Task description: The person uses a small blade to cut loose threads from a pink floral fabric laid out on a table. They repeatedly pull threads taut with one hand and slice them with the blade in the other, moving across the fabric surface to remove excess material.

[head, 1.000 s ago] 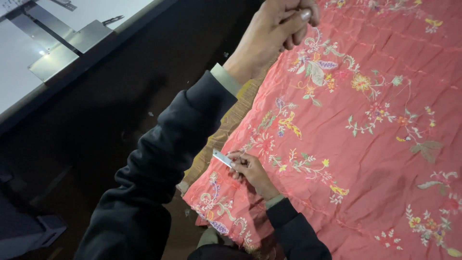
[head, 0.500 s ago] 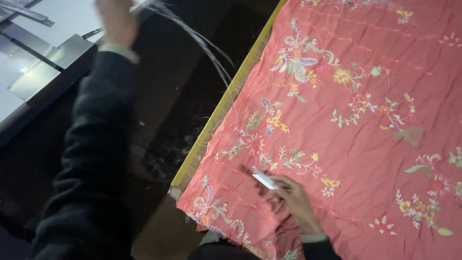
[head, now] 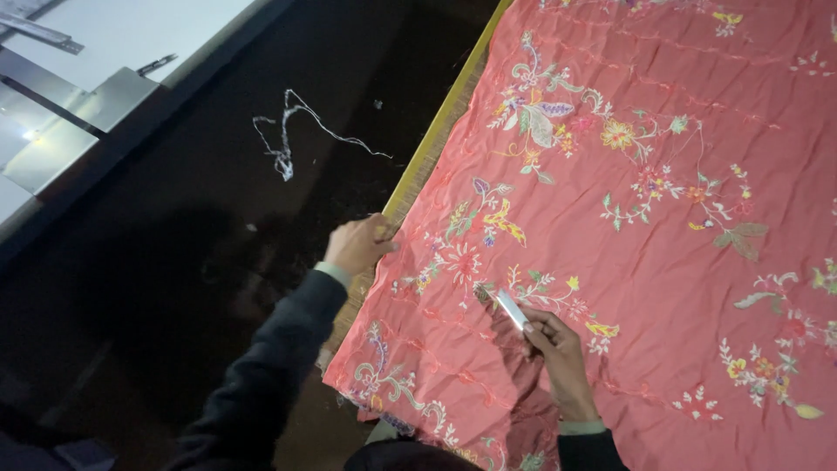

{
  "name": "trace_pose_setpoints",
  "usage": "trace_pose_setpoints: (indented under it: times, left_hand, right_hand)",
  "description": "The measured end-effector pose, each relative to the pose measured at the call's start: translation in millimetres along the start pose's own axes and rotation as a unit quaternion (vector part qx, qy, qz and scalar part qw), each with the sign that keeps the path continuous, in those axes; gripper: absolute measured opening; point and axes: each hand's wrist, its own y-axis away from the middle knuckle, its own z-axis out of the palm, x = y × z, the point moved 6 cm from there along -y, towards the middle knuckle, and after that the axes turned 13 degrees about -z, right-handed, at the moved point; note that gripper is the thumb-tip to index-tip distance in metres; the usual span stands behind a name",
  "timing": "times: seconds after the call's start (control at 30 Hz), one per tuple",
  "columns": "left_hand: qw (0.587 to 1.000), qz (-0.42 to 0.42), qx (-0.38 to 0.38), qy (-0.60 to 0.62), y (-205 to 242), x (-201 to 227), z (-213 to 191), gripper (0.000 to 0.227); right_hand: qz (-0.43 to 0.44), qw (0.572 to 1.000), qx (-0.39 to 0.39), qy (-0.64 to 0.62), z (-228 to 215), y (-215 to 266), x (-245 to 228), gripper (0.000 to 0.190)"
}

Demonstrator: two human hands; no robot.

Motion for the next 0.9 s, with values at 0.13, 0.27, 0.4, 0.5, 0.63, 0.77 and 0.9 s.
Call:
trace_pose_setpoints:
  times: [0.13,0.27,0.4,0.5,0.63,0.77,0.9]
  left_hand:
    - [0.977,0.066,0.061,0.193,-33.5,-31.6,9.1,0.017]
    - [0.967,-0.061,0.211,0.132,-60.1,-128.1,-74.0,0.01]
    - [0.94,-0.122,0.233,-0.219,18.2,-82.3,-123.5,0.069]
    - [0.975,0.036,0.214,0.04,70.5,-4.4,-61.8,0.019]
    - [0.977,0.049,0.182,0.104,59.8,33.7,59.9,0.028]
    - [0.963,-0.009,0.184,0.197,49.9,36.0,91.5,0.021]
    - [0.96,-0.11,0.029,0.254,38.6,26.3,95.9,0.018]
  right_hand:
    - [0.038,0.999,0.003,0.038,3.7,9.3,-5.7,0.031]
    - [0.004,0.998,0.056,0.03,-19.1,15.8,5.7,0.029]
    - [-0.043,0.997,0.07,-0.003,-39.1,15.5,31.9,0.021]
    - [-0.029,0.998,0.05,-0.018,-20.3,8.5,29.0,0.008]
    - [0.017,1.0,0.021,0.009,16.4,-20.8,36.5,0.017]
    - [-0.097,0.989,-0.054,0.101,72.1,-72.4,32.2,0.017]
    - [-0.139,0.983,-0.089,0.085,108.2,-103.8,30.7,0.017]
